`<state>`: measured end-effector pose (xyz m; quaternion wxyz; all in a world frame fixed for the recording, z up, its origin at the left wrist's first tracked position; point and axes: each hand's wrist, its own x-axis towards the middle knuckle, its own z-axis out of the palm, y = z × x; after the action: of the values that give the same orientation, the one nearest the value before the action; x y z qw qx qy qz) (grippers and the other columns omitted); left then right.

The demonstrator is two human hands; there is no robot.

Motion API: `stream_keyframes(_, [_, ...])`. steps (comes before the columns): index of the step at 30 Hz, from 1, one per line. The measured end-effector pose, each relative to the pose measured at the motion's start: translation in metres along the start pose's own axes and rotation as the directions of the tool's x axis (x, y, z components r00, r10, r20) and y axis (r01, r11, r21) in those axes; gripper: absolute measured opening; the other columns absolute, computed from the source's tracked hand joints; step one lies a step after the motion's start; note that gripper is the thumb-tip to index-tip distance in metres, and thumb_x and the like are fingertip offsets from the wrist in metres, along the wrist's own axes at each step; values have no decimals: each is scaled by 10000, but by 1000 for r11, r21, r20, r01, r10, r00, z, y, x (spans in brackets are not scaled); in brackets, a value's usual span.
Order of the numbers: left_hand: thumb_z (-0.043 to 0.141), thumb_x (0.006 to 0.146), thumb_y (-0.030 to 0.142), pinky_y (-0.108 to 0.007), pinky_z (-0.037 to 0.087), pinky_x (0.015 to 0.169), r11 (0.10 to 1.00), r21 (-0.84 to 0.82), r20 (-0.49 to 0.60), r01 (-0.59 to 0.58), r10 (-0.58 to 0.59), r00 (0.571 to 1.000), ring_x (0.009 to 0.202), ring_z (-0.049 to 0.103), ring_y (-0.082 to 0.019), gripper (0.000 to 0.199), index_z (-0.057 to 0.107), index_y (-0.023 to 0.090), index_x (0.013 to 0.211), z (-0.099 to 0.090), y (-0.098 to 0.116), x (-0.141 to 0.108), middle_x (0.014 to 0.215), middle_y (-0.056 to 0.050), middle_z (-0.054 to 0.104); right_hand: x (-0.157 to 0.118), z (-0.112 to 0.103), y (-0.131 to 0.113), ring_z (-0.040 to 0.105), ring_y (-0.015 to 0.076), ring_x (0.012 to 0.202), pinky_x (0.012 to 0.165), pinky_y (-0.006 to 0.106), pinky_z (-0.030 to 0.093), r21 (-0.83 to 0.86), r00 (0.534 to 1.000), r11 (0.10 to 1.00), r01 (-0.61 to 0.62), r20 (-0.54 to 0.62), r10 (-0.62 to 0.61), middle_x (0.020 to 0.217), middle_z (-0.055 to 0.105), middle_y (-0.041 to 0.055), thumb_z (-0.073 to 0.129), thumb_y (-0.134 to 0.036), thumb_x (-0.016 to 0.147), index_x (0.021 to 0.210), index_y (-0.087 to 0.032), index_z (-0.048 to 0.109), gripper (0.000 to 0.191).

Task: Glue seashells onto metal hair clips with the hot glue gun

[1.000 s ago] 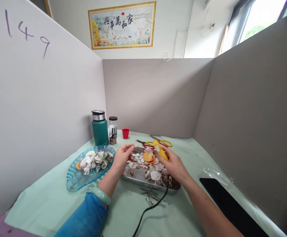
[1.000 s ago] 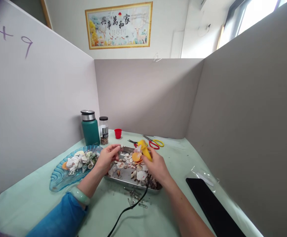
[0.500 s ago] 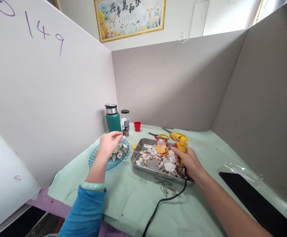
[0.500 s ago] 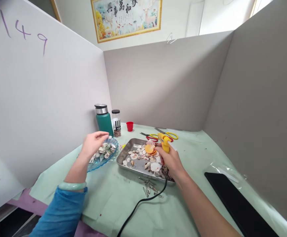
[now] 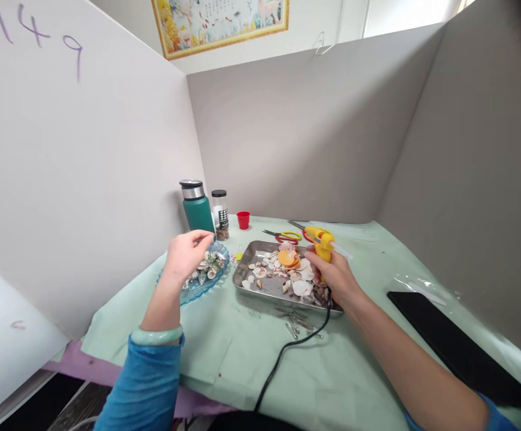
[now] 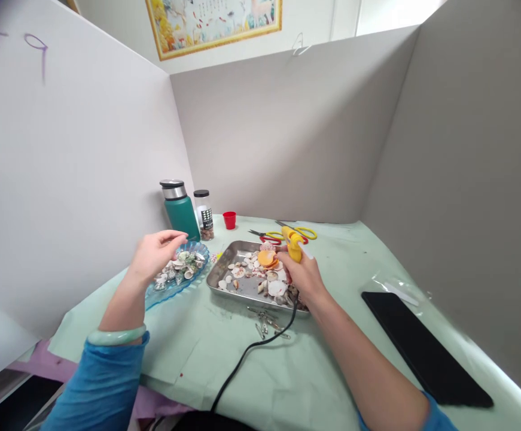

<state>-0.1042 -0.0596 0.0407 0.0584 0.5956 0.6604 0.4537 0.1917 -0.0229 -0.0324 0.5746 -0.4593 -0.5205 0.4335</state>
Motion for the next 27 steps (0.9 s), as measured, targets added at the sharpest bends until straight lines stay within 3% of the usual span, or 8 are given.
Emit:
stream_keyframes(3, [644, 690, 302, -238, 393, 543, 976, -213, 274, -32, 91, 957, 515, 525, -140, 193, 736, 198, 823, 19, 32, -18, 647, -20, 670, 0, 0, -2, 363, 85, 380, 361, 222, 300, -7, 1000, 1000, -7, -3, 7, 469, 433, -66, 661, -368, 687, 927, -149, 569, 337])
stream_keyframes(4, [662, 666, 266, -234, 386, 544, 965, -254, 357, -63, 154, 921, 533, 527, -141, 138, 739, 204, 762, 25, 40, -26, 645, -21, 671, -1, 0, -3, 364, 85, 381, 364, 222, 303, 2, 1000, 1000, -5, 3, 5, 470, 434, -66, 659, -359, 686, 926, -149, 569, 332])
stream_keyframes(8, [663, 622, 158, -244, 375, 552, 922, -314, 614, -228, 380, 692, 517, 524, -152, 103, 718, 241, 600, 47, 58, -61, 557, -9, 642, -1, 1, -5, 376, 80, 388, 368, 212, 294, 8, 1000, 1000, 1, -10, -1, 485, 446, -68, 651, -326, 680, 911, -154, 564, 301])
stream_keyframes(10, [649, 621, 132, -258, 373, 559, 912, -280, 631, -301, 411, 658, 500, 524, -163, 141, 714, 254, 591, 58, 58, -76, 537, -15, 629, -1, 1, -6, 372, 78, 382, 371, 212, 298, 7, 1000, 1000, 5, -9, -5, 474, 440, -73, 640, -312, 684, 894, -157, 559, 273])
stream_keyframes(14, [571, 692, 133, -312, 385, 618, 886, 22, 645, -463, 341, 683, 568, 565, -222, 177, 680, 226, 588, 85, 49, -95, 577, -73, 620, -1, 2, -7, 361, 76, 370, 367, 211, 292, -4, 1000, 1000, 4, -17, -4, 457, 432, -78, 621, -288, 691, 882, -158, 563, 239])
stream_keyframes(16, [545, 717, 145, -337, 391, 637, 872, 117, 632, -476, 305, 712, 600, 579, -251, 178, 650, 207, 588, 97, 43, -99, 590, -97, 609, 0, 2, -6, 358, 78, 367, 365, 212, 286, 1, 1000, 1000, 3, -10, -3, 449, 429, -79, 617, -290, 694, 883, -153, 565, 239])
stream_keyframes(21, [623, 637, 133, -329, 398, 665, 938, 5, 541, -347, 290, 790, 613, 576, -252, 157, 538, 208, 528, 112, 33, -103, 504, -65, 528, 2, 1, -2, 373, 78, 381, 383, 208, 301, -11, 999, 999, 32, -5, -32, 459, 441, -78, 630, -302, 692, 901, -155, 571, 262])
stream_keyframes(27, [595, 668, 162, -300, 386, 641, 946, 5, 532, -325, 273, 801, 607, 568, -222, 145, 519, 210, 553, 92, 38, -104, 552, -60, 566, 3, 0, 2, 369, 83, 386, 380, 211, 296, -29, 999, 999, 35, 6, -35, 461, 445, -73, 631, -321, 700, 903, -165, 572, 262])
